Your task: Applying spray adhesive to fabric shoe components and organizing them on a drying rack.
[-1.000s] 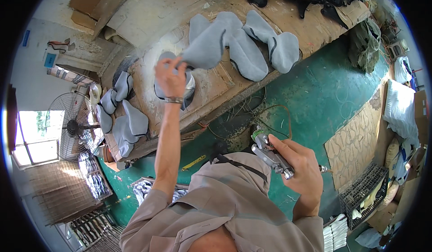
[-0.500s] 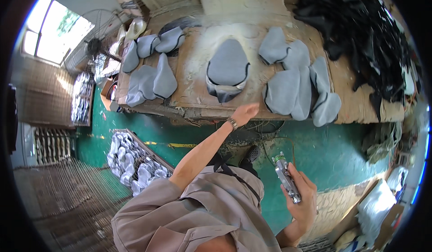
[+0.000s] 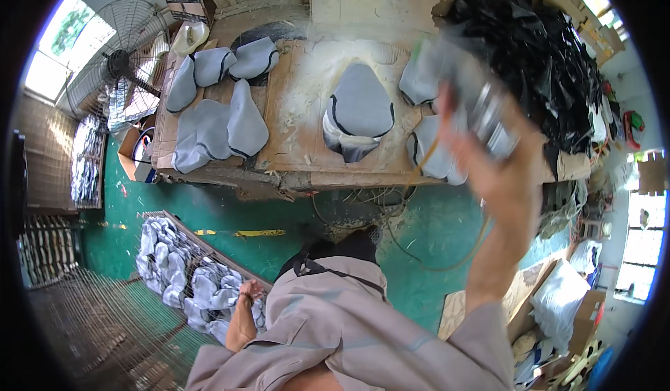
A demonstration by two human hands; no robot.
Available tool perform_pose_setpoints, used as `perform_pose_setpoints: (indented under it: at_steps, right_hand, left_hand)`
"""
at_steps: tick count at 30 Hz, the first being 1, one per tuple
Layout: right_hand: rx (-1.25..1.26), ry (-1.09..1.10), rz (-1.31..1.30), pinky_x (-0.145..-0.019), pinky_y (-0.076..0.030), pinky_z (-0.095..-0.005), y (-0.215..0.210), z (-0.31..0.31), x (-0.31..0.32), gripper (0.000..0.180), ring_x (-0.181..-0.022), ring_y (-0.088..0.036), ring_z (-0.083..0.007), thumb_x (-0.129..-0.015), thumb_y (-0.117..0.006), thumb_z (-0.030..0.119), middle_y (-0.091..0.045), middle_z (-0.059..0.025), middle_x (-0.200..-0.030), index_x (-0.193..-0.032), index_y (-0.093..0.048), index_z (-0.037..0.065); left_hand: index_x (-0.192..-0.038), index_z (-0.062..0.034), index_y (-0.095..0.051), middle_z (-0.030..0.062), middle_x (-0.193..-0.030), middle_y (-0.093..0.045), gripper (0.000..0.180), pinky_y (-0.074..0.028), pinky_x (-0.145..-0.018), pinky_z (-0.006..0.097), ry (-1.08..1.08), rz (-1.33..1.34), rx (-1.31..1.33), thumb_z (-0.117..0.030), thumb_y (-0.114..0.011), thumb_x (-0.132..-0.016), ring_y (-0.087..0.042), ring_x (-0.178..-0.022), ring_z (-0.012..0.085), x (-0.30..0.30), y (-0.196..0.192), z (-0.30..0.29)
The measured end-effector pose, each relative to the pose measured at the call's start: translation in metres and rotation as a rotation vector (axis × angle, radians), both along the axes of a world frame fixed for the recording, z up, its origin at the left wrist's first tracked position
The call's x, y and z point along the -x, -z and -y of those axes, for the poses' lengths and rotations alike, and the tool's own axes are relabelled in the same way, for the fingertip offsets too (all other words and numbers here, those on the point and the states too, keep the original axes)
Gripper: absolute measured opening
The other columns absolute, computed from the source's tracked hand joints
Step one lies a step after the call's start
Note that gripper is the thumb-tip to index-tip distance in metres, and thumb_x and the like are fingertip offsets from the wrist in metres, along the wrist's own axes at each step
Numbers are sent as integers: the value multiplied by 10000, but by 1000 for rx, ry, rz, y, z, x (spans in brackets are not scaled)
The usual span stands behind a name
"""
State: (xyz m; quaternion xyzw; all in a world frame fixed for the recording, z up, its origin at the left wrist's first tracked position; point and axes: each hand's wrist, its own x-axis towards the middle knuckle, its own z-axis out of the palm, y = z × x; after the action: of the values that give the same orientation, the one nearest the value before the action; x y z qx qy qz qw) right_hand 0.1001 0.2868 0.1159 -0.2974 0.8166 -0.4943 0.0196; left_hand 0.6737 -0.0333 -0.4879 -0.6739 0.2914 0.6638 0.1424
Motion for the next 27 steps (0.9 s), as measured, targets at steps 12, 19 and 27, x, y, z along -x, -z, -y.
perform_pose_setpoints:
  at_steps: [12, 19, 27]
  right_hand:
    - [174, -47, 524, -342, -331, -242, 131, 206, 104, 326, -435, -434, -53, -975, -704, 289, -508, 24, -647, -1091, -611, -1]
    - [309, -86, 967, -375, -370, -278, 272, 369, 143, 290, -439, -436, -75, -960, -708, 339, -489, 37, -638, -852, -549, 122]
    - [-585, 213, 56, -903, -529, -506, 485, 417, 192, 459, -929, -679, -460, -867, -664, 285, -710, -288, -1050, -1156, -644, -71]
  left_hand:
    - [-1369, -112, -570, 66, -973, -716, 350, -562, -532, 362, -444, -45, 219, -189, -579, -1028, -689, -723, 192, -33, -22, -61]
    - [-1382, -109, -601, 79, -1127, -735, 397, -576, -671, 417, -244, 66, 228, -220, -632, -1003, -707, -850, 171, -10, -69, -120]
    - [-1388, -85, -592, 91, -1143, -729, 403, -607, -741, 405, -636, 257, 305, -235, -624, -1015, -721, -938, 199, -31, -113, -151]
